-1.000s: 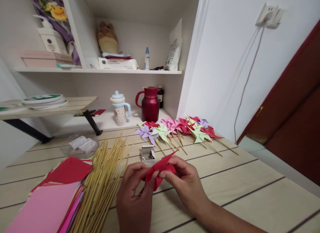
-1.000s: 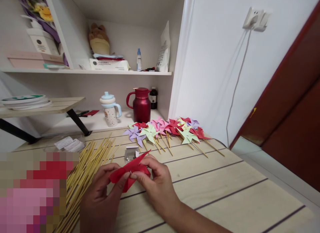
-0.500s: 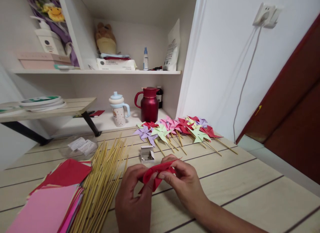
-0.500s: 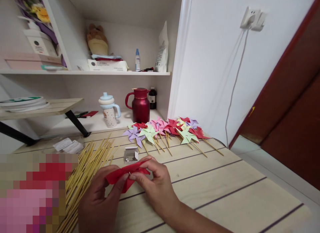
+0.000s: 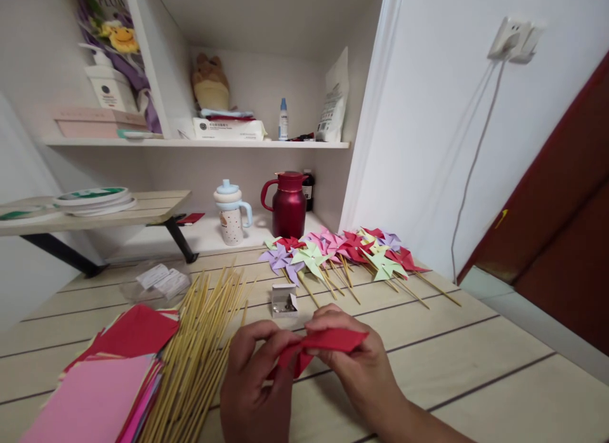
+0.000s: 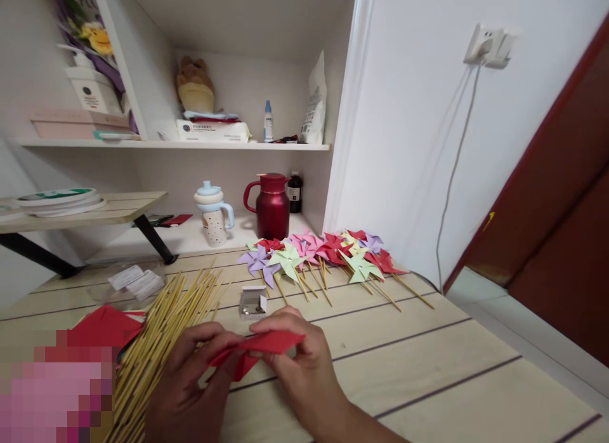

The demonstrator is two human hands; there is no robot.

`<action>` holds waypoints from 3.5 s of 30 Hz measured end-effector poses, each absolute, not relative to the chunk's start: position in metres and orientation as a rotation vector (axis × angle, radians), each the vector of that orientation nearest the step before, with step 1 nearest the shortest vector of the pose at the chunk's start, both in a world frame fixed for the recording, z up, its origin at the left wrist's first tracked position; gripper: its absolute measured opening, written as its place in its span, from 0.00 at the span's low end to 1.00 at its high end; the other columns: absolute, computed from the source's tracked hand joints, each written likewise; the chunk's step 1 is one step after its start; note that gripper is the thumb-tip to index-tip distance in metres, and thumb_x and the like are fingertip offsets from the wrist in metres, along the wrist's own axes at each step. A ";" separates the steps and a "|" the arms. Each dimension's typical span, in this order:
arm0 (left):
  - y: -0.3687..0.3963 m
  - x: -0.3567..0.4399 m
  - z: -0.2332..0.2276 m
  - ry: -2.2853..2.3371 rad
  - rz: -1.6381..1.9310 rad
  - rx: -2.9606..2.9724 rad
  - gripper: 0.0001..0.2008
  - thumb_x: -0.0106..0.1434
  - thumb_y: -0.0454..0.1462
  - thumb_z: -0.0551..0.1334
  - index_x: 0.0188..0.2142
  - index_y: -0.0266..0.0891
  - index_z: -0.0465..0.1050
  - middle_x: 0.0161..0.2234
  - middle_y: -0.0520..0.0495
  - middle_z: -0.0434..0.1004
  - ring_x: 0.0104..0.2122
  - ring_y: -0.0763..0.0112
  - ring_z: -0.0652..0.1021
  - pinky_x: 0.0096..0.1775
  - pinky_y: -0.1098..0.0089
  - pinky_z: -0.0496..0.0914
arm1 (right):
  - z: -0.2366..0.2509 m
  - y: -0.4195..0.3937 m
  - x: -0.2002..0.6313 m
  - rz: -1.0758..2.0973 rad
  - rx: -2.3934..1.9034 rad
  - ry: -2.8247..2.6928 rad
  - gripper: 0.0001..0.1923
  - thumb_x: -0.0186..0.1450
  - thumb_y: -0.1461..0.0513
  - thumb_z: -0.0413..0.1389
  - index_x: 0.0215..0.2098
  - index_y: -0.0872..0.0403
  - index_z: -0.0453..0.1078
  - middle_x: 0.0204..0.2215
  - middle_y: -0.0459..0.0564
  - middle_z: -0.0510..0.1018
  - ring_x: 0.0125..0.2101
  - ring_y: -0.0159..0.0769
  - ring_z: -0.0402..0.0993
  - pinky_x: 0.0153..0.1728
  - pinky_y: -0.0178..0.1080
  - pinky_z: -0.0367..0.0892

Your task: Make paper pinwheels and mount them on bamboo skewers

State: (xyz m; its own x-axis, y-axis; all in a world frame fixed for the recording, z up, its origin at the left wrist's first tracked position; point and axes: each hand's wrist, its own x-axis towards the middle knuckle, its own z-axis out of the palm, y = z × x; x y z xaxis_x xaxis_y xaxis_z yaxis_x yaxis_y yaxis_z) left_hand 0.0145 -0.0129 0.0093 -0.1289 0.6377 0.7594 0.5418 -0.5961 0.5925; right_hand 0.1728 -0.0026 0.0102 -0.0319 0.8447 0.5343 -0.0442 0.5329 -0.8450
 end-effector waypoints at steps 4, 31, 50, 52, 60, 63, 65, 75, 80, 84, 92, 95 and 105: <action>-0.013 0.008 0.012 1.276 1.885 2.225 0.10 0.58 0.33 0.64 0.36 0.50 0.81 0.33 0.49 0.78 0.33 0.67 0.79 0.36 0.70 0.76 | 0.013 -0.004 0.175 0.754 -0.627 -1.501 0.06 0.64 0.63 0.60 0.36 0.45 0.77 0.29 0.47 0.76 0.33 0.39 0.71 0.35 0.40 0.67; -0.010 0.006 0.024 1.074 2.017 2.556 0.06 0.60 0.32 0.63 0.34 0.43 0.79 0.29 0.51 0.78 0.31 0.71 0.78 0.40 0.73 0.73 | 0.017 -0.011 0.177 0.590 -0.728 -1.552 0.06 0.65 0.65 0.57 0.34 0.49 0.75 0.28 0.48 0.75 0.34 0.40 0.71 0.39 0.43 0.66; -0.002 0.020 0.024 1.122 1.411 1.592 0.04 0.58 0.40 0.67 0.31 0.44 0.80 0.33 0.50 0.78 0.36 0.67 0.78 0.41 0.71 0.70 | 0.011 -0.002 0.174 1.070 -0.825 -1.211 0.03 0.59 0.59 0.65 0.30 0.50 0.77 0.27 0.45 0.79 0.29 0.32 0.73 0.32 0.32 0.68; -0.001 0.019 0.023 1.163 1.459 1.610 0.03 0.55 0.40 0.69 0.30 0.44 0.80 0.34 0.50 0.77 0.38 0.66 0.77 0.42 0.70 0.70 | 0.011 -0.003 0.174 1.039 -0.819 -1.227 0.03 0.59 0.60 0.64 0.30 0.50 0.77 0.26 0.44 0.79 0.29 0.32 0.73 0.33 0.32 0.69; 0.000 0.014 0.024 1.287 1.524 1.747 0.05 0.53 0.42 0.70 0.28 0.47 0.79 0.37 0.51 0.76 0.41 0.65 0.77 0.44 0.66 0.71 | 0.010 -0.003 0.176 0.956 -0.794 -1.276 0.01 0.61 0.61 0.63 0.32 0.48 0.78 0.29 0.44 0.79 0.32 0.32 0.73 0.35 0.33 0.69; -0.001 0.014 0.027 1.289 1.515 1.803 0.02 0.54 0.41 0.70 0.29 0.48 0.80 0.37 0.52 0.75 0.40 0.66 0.77 0.43 0.67 0.72 | 0.008 -0.003 0.176 0.963 -0.787 -1.292 0.02 0.62 0.63 0.62 0.32 0.48 0.77 0.29 0.44 0.79 0.33 0.33 0.73 0.36 0.34 0.68; -0.002 0.015 0.029 1.283 1.500 1.842 0.01 0.55 0.39 0.69 0.29 0.48 0.80 0.36 0.52 0.75 0.39 0.68 0.77 0.41 0.69 0.73 | 0.008 -0.003 0.176 0.963 -0.776 -1.303 0.04 0.62 0.64 0.61 0.32 0.47 0.77 0.29 0.44 0.78 0.34 0.33 0.73 0.37 0.34 0.68; -0.008 0.007 0.026 1.217 1.661 2.326 0.05 0.60 0.34 0.65 0.35 0.46 0.77 0.35 0.51 0.74 0.35 0.71 0.78 0.33 0.74 0.75 | 0.010 -0.004 0.174 0.808 -0.674 -1.400 0.08 0.64 0.65 0.60 0.36 0.45 0.78 0.30 0.45 0.78 0.36 0.35 0.73 0.38 0.36 0.69; -0.012 -0.001 0.028 1.090 1.748 2.721 0.07 0.61 0.32 0.63 0.40 0.43 0.76 0.35 0.48 0.76 0.38 0.69 0.77 0.43 0.68 0.73 | 0.012 -0.006 0.177 0.702 -0.602 -1.488 0.08 0.65 0.66 0.59 0.38 0.46 0.76 0.31 0.46 0.77 0.35 0.36 0.73 0.39 0.40 0.69; -0.016 0.003 0.028 1.123 1.904 2.710 0.08 0.65 0.32 0.59 0.39 0.43 0.77 0.33 0.48 0.77 0.37 0.68 0.78 0.46 0.66 0.72 | 0.013 -0.006 0.179 0.596 -0.535 -1.542 0.09 0.64 0.67 0.60 0.39 0.46 0.76 0.31 0.47 0.77 0.35 0.38 0.73 0.41 0.44 0.68; -0.021 0.011 0.024 1.170 2.006 2.617 0.10 0.67 0.34 0.58 0.39 0.47 0.78 0.31 0.49 0.78 0.34 0.69 0.80 0.47 0.66 0.73 | 0.021 -0.011 0.178 0.465 -0.565 -1.624 0.07 0.68 0.63 0.55 0.39 0.45 0.74 0.27 0.47 0.77 0.31 0.40 0.73 0.44 0.51 0.65; -0.024 0.014 0.024 1.161 2.020 2.598 0.10 0.66 0.33 0.59 0.39 0.48 0.79 0.31 0.50 0.78 0.34 0.70 0.80 0.47 0.65 0.73 | 0.026 -0.014 0.179 0.412 -0.560 -1.642 0.07 0.70 0.59 0.52 0.39 0.46 0.73 0.26 0.47 0.76 0.29 0.39 0.73 0.44 0.52 0.64; -0.013 0.009 0.024 1.222 1.778 2.507 0.09 0.61 0.33 0.64 0.40 0.47 0.78 0.36 0.49 0.79 0.38 0.67 0.78 0.42 0.67 0.73 | 0.023 -0.012 0.174 0.583 -0.674 -1.481 0.07 0.64 0.66 0.58 0.36 0.47 0.75 0.29 0.47 0.77 0.35 0.38 0.74 0.42 0.44 0.68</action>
State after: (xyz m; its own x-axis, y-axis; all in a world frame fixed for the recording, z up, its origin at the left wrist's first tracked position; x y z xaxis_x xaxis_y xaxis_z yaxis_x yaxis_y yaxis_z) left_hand 0.0086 -0.0127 0.0240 0.1550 0.4675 0.8703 0.6449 -0.7152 0.2693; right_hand 0.1742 -0.0123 0.0226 0.0185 0.7198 0.6940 0.0533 0.6924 -0.7195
